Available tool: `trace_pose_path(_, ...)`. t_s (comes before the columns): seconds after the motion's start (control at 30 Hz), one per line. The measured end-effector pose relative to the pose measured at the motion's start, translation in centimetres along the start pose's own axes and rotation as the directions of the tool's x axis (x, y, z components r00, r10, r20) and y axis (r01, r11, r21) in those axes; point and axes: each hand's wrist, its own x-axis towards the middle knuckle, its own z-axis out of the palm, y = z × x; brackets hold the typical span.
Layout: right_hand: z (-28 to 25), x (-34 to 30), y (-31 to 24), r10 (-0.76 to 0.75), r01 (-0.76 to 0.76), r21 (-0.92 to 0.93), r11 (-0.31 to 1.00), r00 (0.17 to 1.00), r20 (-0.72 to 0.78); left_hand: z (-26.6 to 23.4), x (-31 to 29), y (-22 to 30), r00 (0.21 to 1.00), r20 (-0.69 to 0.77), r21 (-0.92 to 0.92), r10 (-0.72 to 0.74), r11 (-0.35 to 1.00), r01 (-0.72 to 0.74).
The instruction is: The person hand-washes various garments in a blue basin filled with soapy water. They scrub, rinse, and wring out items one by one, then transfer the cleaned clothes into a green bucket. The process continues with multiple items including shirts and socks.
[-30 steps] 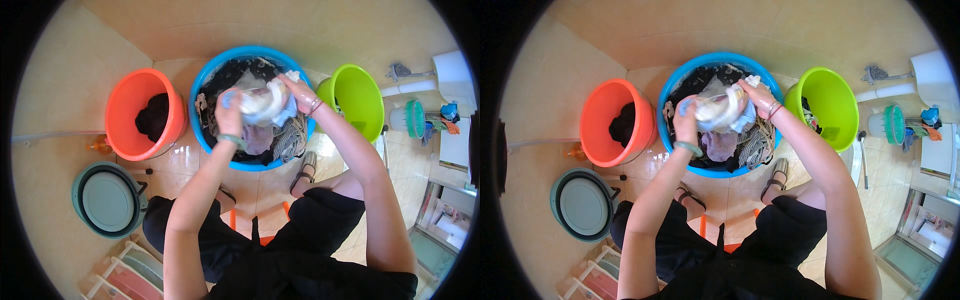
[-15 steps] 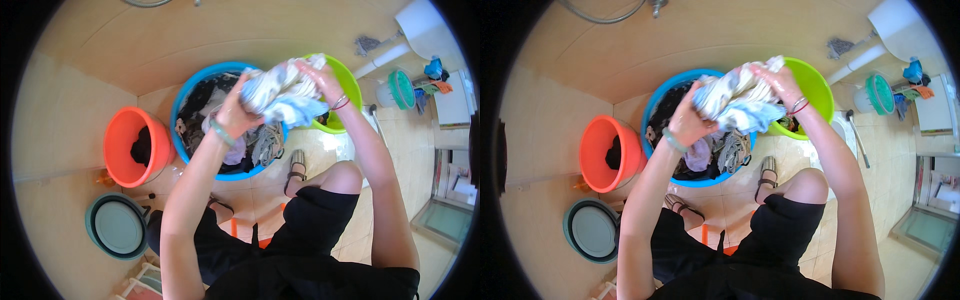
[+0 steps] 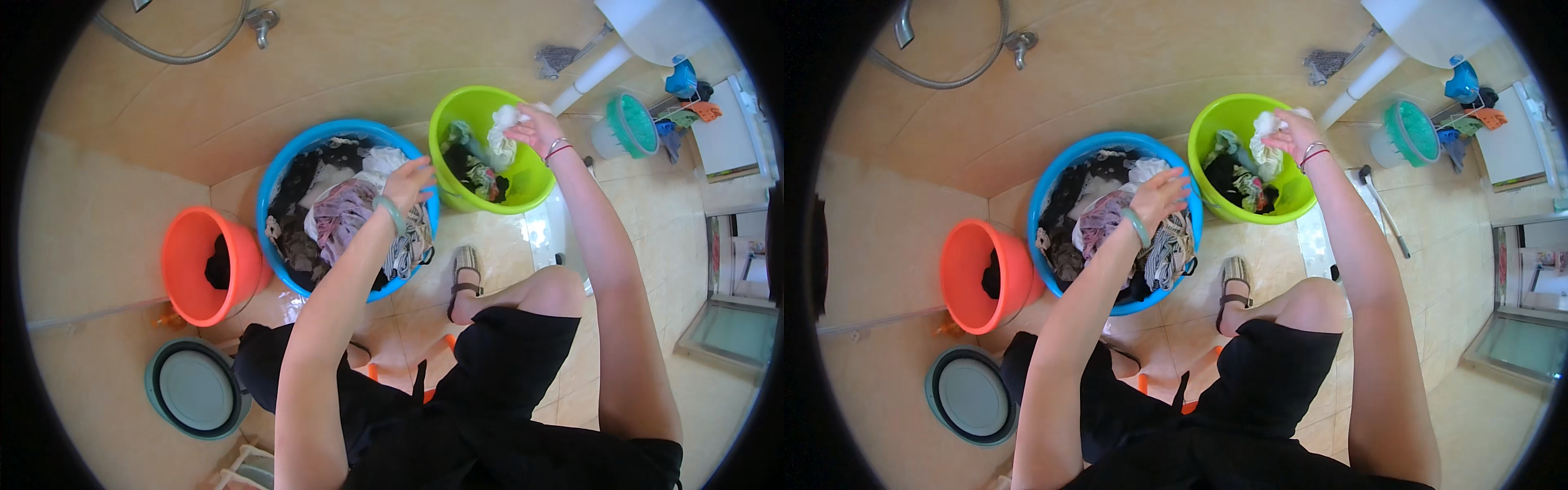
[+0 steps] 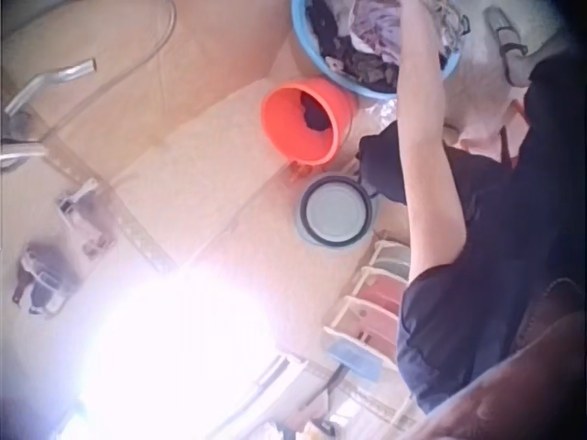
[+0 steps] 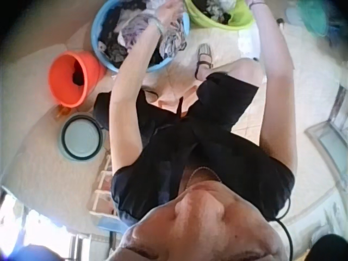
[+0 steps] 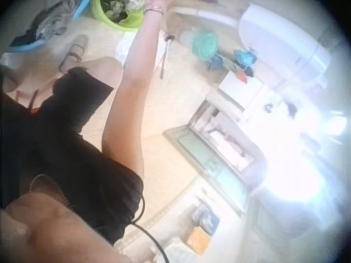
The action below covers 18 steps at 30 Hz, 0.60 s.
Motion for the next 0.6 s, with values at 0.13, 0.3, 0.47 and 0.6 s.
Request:
trace_pose_path(0.13,7.0,-4.1,5.0,-0.340,0.470,-0.766,0.438,0.876,0.343,-8.1,-3.9,-7.9,0.971,-0.005,0.729,0.241,0.665,-0.161)
trace_pose_path(0.3,13.4,-13.5,19.0,0.022,0.765,-0.582,0.275,0.600,0.800,-12.1,-12.5,-14.0,0.995,-0.091,0.995,-0.046,0.036,0.092)
trace_pose_path(0.47,14.7,-20.2,24.6,0.351,0.870,-0.435,-0.232,0.492,0.796,-14.1,-15.1,-16.0,0.978,-0.032,0.995,-0.208,-0.103,0.011)
trace_pose_path(0.6,19.3,-15.8,19.5,0.397,0.666,-0.623,0.410,0.484,0.780,-15.5,-14.4,-19.9,0.986,-0.083,0.989,-0.146,-0.134,0.063)
